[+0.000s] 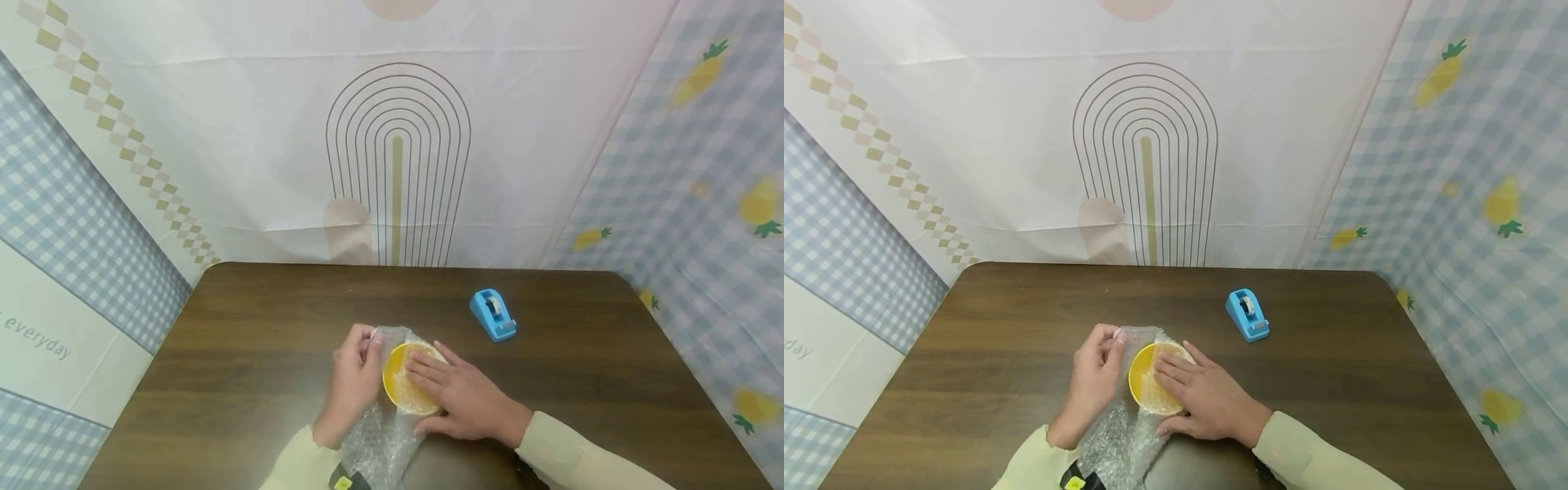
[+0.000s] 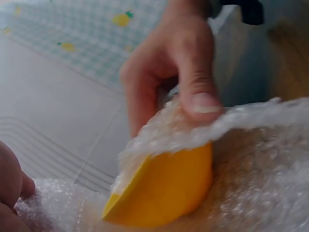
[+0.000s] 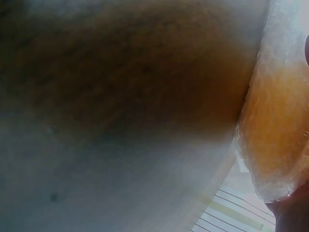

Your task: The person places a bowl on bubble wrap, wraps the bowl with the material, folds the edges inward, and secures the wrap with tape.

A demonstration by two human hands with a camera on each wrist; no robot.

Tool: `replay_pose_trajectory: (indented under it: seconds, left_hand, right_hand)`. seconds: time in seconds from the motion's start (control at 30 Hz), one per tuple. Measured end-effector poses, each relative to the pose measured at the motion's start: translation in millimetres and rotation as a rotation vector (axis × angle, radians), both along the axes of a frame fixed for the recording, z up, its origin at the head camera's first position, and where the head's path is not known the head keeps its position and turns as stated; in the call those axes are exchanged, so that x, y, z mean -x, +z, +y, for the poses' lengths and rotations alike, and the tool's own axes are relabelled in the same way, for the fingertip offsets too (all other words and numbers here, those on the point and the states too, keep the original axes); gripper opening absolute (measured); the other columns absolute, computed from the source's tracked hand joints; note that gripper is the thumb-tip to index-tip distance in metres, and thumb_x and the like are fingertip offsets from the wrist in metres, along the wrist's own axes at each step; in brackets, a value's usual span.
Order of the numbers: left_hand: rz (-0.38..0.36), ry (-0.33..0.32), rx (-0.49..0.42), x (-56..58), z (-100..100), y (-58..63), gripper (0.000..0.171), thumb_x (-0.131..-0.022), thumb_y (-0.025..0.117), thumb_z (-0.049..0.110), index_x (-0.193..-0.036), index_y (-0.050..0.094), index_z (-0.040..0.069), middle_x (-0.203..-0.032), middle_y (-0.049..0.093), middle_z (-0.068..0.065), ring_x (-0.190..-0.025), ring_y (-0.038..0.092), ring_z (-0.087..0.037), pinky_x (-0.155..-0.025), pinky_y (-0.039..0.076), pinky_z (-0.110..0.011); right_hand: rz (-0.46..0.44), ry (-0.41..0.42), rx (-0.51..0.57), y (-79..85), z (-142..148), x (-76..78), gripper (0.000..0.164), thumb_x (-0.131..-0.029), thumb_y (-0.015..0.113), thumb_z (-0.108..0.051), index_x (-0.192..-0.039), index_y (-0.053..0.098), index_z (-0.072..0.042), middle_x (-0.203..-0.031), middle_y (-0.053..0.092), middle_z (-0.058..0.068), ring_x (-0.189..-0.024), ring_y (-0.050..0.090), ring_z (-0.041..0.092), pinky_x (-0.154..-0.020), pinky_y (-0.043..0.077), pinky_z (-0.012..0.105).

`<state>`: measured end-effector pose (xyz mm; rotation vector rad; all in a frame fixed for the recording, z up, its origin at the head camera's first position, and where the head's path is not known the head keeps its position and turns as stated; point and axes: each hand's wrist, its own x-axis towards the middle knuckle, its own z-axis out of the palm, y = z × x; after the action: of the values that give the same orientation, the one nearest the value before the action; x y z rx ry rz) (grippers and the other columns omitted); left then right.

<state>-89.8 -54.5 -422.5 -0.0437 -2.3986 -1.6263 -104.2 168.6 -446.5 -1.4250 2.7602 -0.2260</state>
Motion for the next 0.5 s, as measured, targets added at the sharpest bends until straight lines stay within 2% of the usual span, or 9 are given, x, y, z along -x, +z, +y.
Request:
replay_pose_trajectory:
  seconds: [0.13, 0.3, 0.4, 0.5]
  left_hand:
    - [0.073, -0.051, 0.077, -5.0, 7, -4.6, 0.005, -0.105, 0.059, 0.007, -0.102, 0.061, 0.006, -0.063, 0.062, -0.006, -0.050, 0.038, 0.003, -0.045, 0.035, -0.018]
    - [0.164, -0.055, 0.207, -12.3, 18, -16.3, 0.006, -0.102, 0.060, 0.004, -0.100, 0.061, 0.009, -0.066, 0.068, -0.006, -0.052, 0.040, 0.006, -0.046, 0.039, -0.015]
    - [0.196, -0.037, 0.228, -16.4, 24, -22.3, 0.007, -0.102, 0.061, 0.002, -0.098, 0.061, 0.009, -0.065, 0.066, -0.004, -0.053, 0.040, 0.006, -0.047, 0.038, -0.014]
    - [0.214, -0.024, 0.214, -18.2, 30, -24.2, 0.006, -0.102, 0.062, 0.004, -0.098, 0.061, 0.008, -0.066, 0.066, -0.004, -0.055, 0.043, 0.005, -0.049, 0.039, -0.014]
  right_hand:
    - [0.048, 0.019, 0.012, -1.9, -1, 0.9, 0.085, -0.096, 0.043, -0.078, -0.153, 0.054, -0.015, -0.162, 0.049, 0.001, -0.154, 0.043, 0.018, -0.128, 0.028, 0.057]
    - [0.121, 0.053, 0.058, -6.3, -3, 3.9, 0.086, -0.096, 0.047, -0.076, -0.152, 0.054, -0.011, -0.160, 0.050, 0.005, -0.152, 0.045, 0.021, -0.126, 0.031, 0.058]
    - [0.132, 0.068, 0.081, -7.5, -4, 4.5, 0.086, -0.096, 0.051, -0.073, -0.152, 0.053, -0.008, -0.160, 0.049, 0.007, -0.152, 0.045, 0.022, -0.126, 0.031, 0.056]
    - [0.134, 0.101, 0.110, -7.8, -7, 3.8, 0.080, -0.097, 0.055, -0.068, -0.148, 0.058, -0.006, -0.156, 0.055, 0.009, -0.149, 0.050, 0.026, -0.123, 0.038, 0.051]
